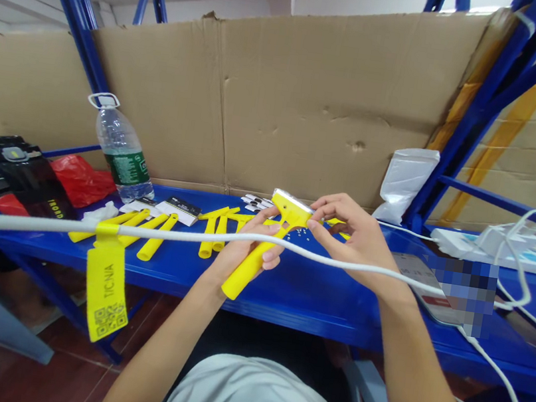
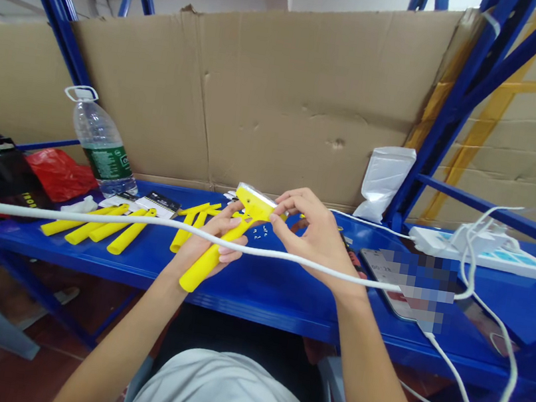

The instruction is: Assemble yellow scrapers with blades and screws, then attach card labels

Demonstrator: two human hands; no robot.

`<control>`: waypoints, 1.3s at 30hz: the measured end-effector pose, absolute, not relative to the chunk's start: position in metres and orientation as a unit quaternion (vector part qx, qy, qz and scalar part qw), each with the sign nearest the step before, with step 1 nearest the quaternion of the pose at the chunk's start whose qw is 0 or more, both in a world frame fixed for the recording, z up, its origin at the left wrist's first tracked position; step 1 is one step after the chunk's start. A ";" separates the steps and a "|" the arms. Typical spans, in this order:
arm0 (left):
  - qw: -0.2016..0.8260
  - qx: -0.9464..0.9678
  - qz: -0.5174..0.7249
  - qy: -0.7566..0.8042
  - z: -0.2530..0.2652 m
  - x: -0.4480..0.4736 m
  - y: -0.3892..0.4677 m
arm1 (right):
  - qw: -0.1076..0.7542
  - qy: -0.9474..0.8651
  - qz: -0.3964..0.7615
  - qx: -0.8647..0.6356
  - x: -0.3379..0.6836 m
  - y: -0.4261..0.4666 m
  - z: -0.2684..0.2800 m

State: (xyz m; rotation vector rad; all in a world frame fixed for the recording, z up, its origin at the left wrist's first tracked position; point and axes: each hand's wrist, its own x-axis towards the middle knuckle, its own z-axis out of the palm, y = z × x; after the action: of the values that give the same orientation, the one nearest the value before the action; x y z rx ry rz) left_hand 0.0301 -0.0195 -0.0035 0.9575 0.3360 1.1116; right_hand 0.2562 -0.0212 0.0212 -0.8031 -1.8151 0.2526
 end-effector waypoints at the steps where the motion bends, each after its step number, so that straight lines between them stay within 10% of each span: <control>1: 0.728 0.436 0.506 0.153 -0.003 0.030 -0.020 | 0.540 -0.762 0.108 -0.340 0.256 -0.022 0.022; 19: 0.711 0.472 0.497 0.157 -0.006 0.029 -0.018 | 0.524 -0.686 0.330 -0.382 0.258 -0.017 0.026; 39: 0.696 0.444 0.542 0.154 -0.004 0.030 -0.021 | 0.550 -0.667 0.328 -0.380 0.267 -0.007 0.024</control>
State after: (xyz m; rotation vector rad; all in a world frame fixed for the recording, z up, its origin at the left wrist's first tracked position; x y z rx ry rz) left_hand 0.0305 -0.0207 -0.0039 0.9914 0.3438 1.2097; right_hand 0.2674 -0.0067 0.0237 -0.9005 -1.5796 0.7775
